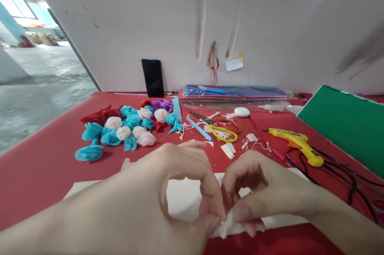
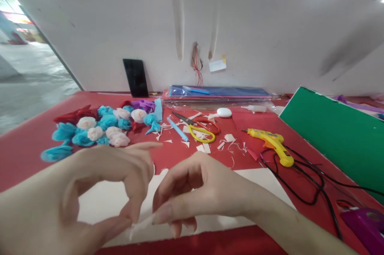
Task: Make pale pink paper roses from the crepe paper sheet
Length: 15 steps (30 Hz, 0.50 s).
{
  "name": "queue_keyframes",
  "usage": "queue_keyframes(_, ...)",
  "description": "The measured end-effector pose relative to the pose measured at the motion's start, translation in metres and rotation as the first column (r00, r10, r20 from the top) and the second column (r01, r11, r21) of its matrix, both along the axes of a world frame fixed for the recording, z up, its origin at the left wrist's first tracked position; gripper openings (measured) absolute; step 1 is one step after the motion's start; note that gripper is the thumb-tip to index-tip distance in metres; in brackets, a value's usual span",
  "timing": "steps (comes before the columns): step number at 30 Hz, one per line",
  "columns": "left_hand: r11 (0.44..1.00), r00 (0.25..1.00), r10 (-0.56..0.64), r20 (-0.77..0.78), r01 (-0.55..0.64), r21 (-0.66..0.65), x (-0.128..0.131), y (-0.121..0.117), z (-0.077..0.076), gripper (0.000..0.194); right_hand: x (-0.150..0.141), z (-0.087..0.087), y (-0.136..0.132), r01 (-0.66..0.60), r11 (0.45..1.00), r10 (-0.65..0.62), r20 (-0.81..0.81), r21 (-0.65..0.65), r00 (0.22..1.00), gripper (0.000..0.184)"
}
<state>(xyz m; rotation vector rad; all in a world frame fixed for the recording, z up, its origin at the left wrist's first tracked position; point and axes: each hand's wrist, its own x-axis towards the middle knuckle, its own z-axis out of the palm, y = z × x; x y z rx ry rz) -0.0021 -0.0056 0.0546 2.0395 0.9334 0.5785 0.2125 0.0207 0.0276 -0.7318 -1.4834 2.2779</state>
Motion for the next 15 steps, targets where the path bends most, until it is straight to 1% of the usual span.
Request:
queue_keyframes(3,0.978,0.996,-0.091,0.007,0.091,-0.189,0.003,0.001,-0.002,0.018,0.002,0.0,0.001,-0.054,0.998,0.054,0.04,0.018,0.998,0.013)
queue_keyframes(6,0.945,0.988,-0.155,0.001,0.148,-0.292,0.006,0.003,-0.004,0.014,0.004,-0.002,0.002,-0.106,0.993,0.103,0.061,0.054,0.993,0.016)
queue_keyframes(9,0.931,0.986,-0.168,-0.018,0.152,-0.333,0.009,0.003,-0.005,0.009,0.005,-0.005,0.002,-0.107,0.992,0.105,0.044,0.061,0.994,0.016)
queue_keyframes(12,0.914,0.984,-0.179,-0.006,0.164,-0.371,0.01,0.002,-0.005,0.011,0.005,-0.007,0.002,-0.121,0.992,0.121,0.02,0.04,0.992,0.015)
queue_keyframes(15,0.897,0.984,-0.179,0.011,0.168,-0.41,0.011,0.003,-0.007,0.01,0.006,-0.007,0.003,-0.135,0.989,0.136,-0.003,0.061,0.991,0.015)
